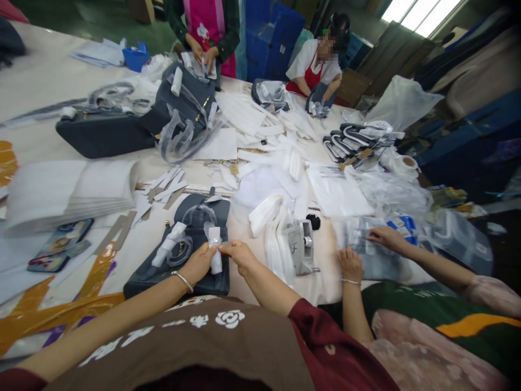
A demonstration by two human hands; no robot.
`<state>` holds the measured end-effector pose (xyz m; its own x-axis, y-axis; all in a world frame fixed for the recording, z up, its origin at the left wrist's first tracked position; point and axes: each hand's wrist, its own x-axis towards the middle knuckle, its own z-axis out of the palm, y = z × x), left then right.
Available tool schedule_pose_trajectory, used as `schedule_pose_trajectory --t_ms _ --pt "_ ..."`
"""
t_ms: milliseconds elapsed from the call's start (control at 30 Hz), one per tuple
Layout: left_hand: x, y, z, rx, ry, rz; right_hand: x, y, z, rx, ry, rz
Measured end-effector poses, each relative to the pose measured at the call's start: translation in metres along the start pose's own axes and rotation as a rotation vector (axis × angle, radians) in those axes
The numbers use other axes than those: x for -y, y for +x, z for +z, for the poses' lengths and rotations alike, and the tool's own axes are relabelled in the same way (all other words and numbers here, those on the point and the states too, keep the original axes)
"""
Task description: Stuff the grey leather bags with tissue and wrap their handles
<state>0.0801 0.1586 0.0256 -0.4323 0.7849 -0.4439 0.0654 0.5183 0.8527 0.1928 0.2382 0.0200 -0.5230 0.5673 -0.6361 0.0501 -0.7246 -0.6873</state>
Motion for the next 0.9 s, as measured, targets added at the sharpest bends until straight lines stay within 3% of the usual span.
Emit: schedule_pose_trajectory --t_ms 200,400,533,700,900 --pt "-0.001 0.007 -0.002 -0.004 0.227 0.022 -0.012 0.001 0.008 -0.112 -0.031 -0.068" --pt "0.002 0.009 -0.001 0.011 0.181 0.014 -0.015 -0.002 0.009 -0.16 -0.144 -0.181" --pt "0.0 0.012 -0.001 0.024 0.379 -0.028 -0.017 -0.005 0.01 -0.283 -0.572 -0.328" --pt "-0.003 0.016 0.0 0.022 0.525 -0.052 -0.013 -0.017 0.02 -0.464 -1.017 -0.404" --pt "-0.001 0.011 -0.001 0.05 0.421 -0.054 -0.017 -0.033 0.025 -0.431 -1.253 -0.641"
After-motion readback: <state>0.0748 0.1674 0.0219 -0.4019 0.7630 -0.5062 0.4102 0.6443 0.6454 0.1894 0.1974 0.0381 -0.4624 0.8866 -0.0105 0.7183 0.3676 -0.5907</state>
